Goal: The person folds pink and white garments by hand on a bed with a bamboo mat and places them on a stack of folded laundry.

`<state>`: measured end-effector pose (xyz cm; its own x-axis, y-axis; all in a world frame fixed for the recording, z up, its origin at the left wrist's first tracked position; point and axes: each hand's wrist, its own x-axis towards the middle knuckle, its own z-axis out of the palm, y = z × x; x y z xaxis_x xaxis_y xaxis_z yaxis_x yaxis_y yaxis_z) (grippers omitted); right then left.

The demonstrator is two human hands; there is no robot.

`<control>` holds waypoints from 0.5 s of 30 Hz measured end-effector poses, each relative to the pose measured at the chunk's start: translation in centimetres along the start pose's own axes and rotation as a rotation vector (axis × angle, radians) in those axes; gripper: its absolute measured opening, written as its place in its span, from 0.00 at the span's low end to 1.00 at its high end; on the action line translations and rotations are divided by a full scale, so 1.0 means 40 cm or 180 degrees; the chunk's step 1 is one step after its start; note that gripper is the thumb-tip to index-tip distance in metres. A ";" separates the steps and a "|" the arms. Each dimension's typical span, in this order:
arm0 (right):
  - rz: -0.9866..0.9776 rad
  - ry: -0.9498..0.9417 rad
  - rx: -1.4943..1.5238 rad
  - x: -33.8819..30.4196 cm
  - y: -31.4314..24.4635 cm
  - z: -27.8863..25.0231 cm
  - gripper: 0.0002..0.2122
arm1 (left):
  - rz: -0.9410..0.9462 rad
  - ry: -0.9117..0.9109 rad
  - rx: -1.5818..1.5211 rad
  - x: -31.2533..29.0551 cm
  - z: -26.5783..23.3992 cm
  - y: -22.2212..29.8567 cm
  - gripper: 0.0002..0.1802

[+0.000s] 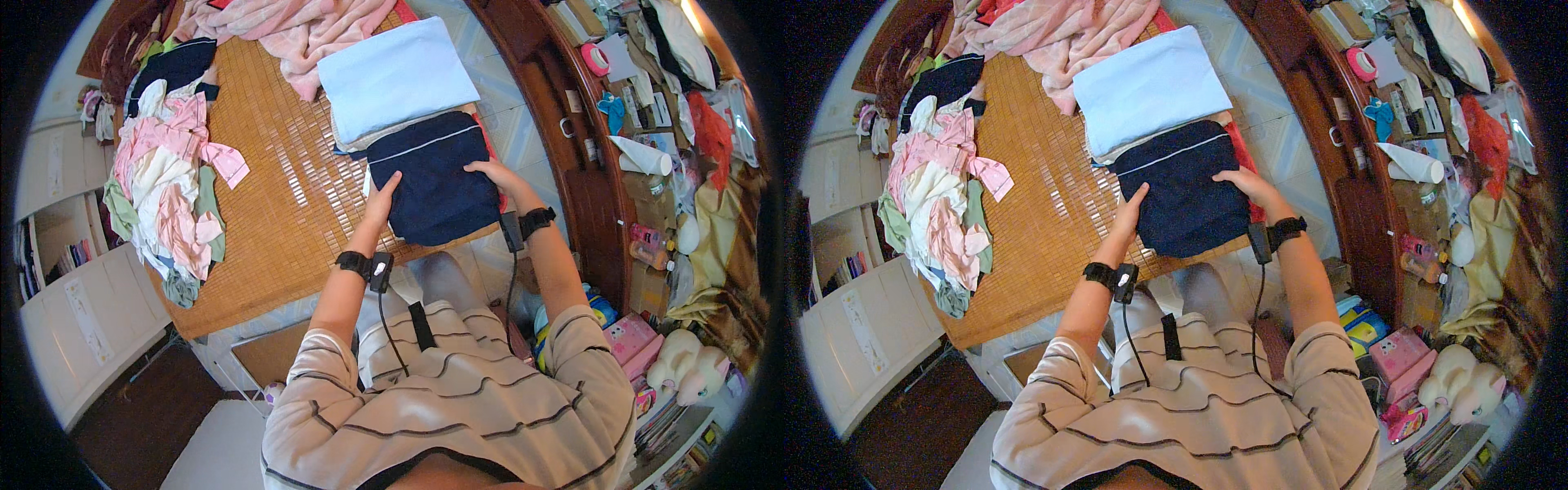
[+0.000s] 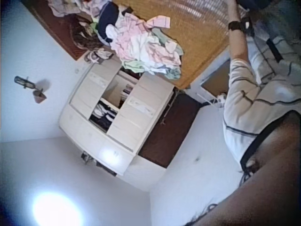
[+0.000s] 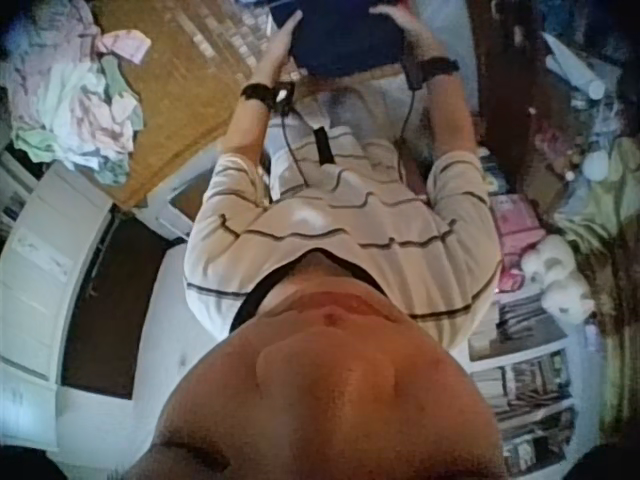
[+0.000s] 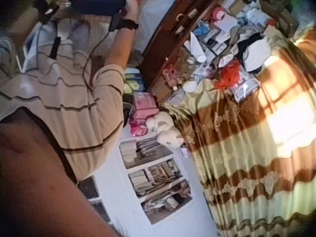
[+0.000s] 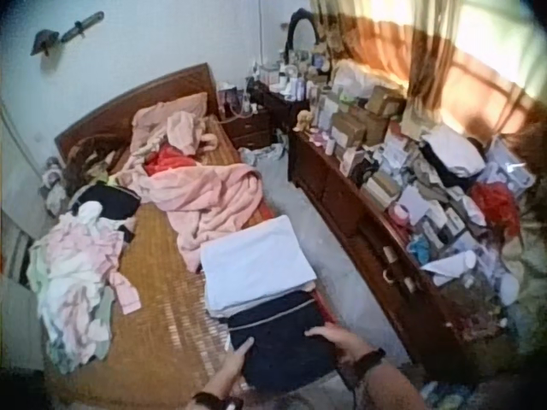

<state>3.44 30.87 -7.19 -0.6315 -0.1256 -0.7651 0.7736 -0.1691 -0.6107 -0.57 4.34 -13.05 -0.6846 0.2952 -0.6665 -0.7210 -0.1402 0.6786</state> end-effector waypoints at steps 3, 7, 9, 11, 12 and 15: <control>-0.0816 0.0752 -0.1025 0.019 0.040 -0.018 0.25 | 0.0754 0.0062 0.0574 -0.030 0.015 -0.008 0.36; -0.2645 0.2301 -0.3333 -0.078 -0.051 0.108 0.31 | 0.1123 0.0388 0.1210 -0.080 0.015 0.030 0.40; -0.2877 0.2034 -0.4285 -0.061 -0.015 0.121 0.30 | 0.1861 0.0603 0.2630 -0.108 0.059 0.107 0.40; -0.2830 0.1722 -0.4459 -0.047 0.002 0.147 0.30 | 0.2589 0.0833 0.4066 -0.123 0.082 0.158 0.41; -0.2777 0.1703 -0.4566 -0.036 0.016 0.150 0.33 | 0.2926 0.0365 0.4656 -0.123 0.092 0.169 0.41; -0.2778 0.1740 -0.4568 -0.021 0.034 0.155 0.36 | 0.3161 -0.0365 0.5167 -0.090 0.108 0.142 0.41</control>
<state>4.70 24.67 -6.11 -0.9917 -0.1136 0.0606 -0.1265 0.9480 -0.2922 -1.75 6.55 -5.46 -0.6709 0.7388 0.0643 0.6987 0.6007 0.3885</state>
